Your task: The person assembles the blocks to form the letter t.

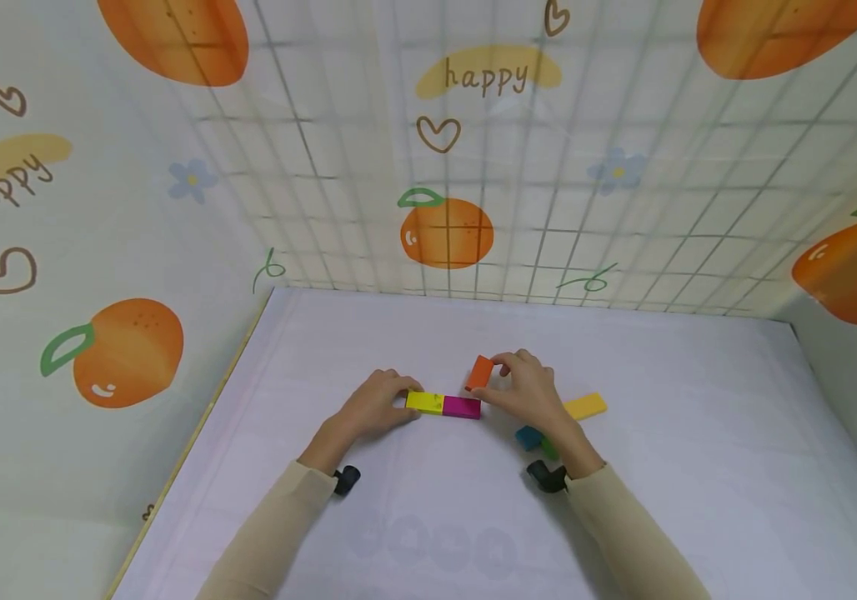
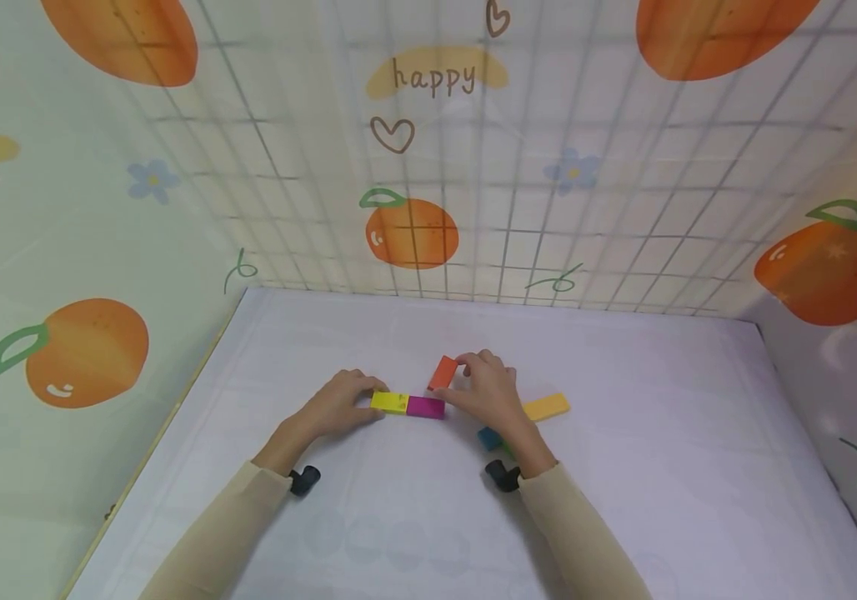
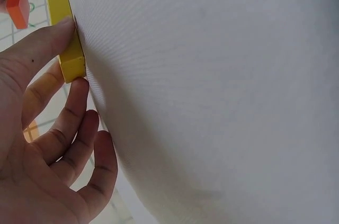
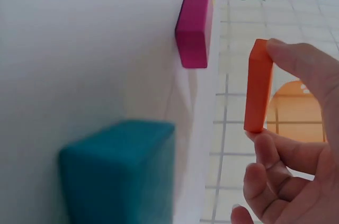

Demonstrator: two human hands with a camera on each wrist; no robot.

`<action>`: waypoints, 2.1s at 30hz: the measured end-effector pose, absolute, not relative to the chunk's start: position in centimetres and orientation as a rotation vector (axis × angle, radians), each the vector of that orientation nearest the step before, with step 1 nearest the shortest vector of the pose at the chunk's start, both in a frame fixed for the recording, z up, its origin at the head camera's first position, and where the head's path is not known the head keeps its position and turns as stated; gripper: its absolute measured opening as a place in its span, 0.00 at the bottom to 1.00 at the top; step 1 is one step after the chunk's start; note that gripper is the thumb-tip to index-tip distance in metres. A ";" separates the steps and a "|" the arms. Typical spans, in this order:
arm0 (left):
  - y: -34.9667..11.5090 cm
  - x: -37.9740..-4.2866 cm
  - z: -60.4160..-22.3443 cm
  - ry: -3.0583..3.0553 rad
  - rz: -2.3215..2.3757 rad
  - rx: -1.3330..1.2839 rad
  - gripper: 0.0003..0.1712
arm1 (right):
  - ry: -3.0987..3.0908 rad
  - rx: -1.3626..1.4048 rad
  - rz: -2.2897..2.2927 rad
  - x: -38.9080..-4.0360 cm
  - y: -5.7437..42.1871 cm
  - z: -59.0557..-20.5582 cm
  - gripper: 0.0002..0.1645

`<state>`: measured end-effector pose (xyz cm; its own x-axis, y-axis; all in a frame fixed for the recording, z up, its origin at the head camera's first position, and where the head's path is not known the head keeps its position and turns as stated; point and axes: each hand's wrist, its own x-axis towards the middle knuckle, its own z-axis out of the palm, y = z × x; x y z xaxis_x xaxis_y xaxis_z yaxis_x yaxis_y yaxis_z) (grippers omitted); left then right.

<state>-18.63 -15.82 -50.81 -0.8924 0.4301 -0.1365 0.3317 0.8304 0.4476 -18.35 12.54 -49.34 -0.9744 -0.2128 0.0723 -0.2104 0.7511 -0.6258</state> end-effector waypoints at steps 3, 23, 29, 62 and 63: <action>-15.8 -18.6 -50.9 2.778 0.622 0.582 0.23 | 2.932 -0.353 -1.028 -18.7 12.0 -49.3 0.38; -16.0 -18.7 -50.9 2.789 0.614 0.611 0.22 | 2.941 -0.491 -0.846 -20.3 9.2 -49.7 0.40; -15.9 -18.6 -50.7 2.785 0.628 0.601 0.22 | 2.930 -0.483 -0.758 -20.8 8.6 -49.8 0.40; -16.1 -18.7 -51.0 2.779 0.601 0.579 0.21 | 2.826 -0.577 -0.638 -22.2 7.9 -49.8 0.38; -16.1 -18.7 -51.0 2.780 0.600 0.578 0.21 | 2.821 -0.577 -0.639 -22.2 7.9 -49.8 0.38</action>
<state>-18.70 -16.06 -50.99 -0.8931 0.4254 -0.1460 0.3273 0.8374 0.4377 -22.21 7.89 -49.80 -0.9058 -0.4121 -0.0988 -0.3293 0.8313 -0.4479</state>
